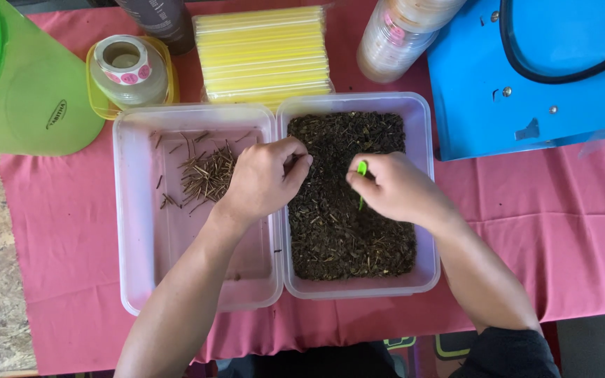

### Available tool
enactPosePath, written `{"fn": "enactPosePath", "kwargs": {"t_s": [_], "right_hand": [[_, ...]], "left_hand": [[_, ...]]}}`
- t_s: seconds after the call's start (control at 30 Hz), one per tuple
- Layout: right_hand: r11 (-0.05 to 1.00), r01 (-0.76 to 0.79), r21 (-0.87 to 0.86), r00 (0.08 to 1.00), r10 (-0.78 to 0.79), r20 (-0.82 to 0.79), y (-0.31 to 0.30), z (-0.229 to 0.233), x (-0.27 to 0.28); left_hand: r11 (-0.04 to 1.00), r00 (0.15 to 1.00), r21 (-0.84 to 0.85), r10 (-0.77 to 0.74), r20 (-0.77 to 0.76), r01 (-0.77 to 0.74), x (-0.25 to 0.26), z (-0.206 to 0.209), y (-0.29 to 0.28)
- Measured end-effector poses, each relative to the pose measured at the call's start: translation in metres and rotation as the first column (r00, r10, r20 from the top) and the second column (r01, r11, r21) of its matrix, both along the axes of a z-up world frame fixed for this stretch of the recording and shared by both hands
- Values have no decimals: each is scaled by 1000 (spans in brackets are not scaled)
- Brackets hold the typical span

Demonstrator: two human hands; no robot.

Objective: Sorting through dried tea leaves to remove stems and debris using a small scoop and fingers

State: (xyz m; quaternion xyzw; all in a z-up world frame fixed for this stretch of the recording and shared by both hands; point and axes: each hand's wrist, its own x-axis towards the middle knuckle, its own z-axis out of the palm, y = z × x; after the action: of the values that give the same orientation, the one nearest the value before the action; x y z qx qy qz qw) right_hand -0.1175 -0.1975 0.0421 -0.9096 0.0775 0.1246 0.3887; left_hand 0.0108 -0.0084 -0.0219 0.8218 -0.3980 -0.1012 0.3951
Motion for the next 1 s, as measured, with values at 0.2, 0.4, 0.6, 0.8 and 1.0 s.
{"fn": "enactPosePath", "kwargs": {"t_s": [0.2,0.4,0.6,0.8,1.0], "right_hand": [[952,141,272,990,-137,-34,-6,-20,-4],[981,88,170,910,-149,387,-12,-11,-14],[996,-33,-84,956,56,289,-8,29,-14],[987,-67,-143,955,105,277,-14,12,-14],[846,3,-533,847,281,450,-26,-4,-20]], "left_hand": [[1000,1000,-7,-15,4,15,2,2,0],[999,999,-29,-22,-27,21,1,5,0],[1000,1000,-12,-21,-23,21,1,5,2],[998,999,-41,-44,-10,43,1,8,2],[997,998,-59,-49,28,50,2,2,1]]}}
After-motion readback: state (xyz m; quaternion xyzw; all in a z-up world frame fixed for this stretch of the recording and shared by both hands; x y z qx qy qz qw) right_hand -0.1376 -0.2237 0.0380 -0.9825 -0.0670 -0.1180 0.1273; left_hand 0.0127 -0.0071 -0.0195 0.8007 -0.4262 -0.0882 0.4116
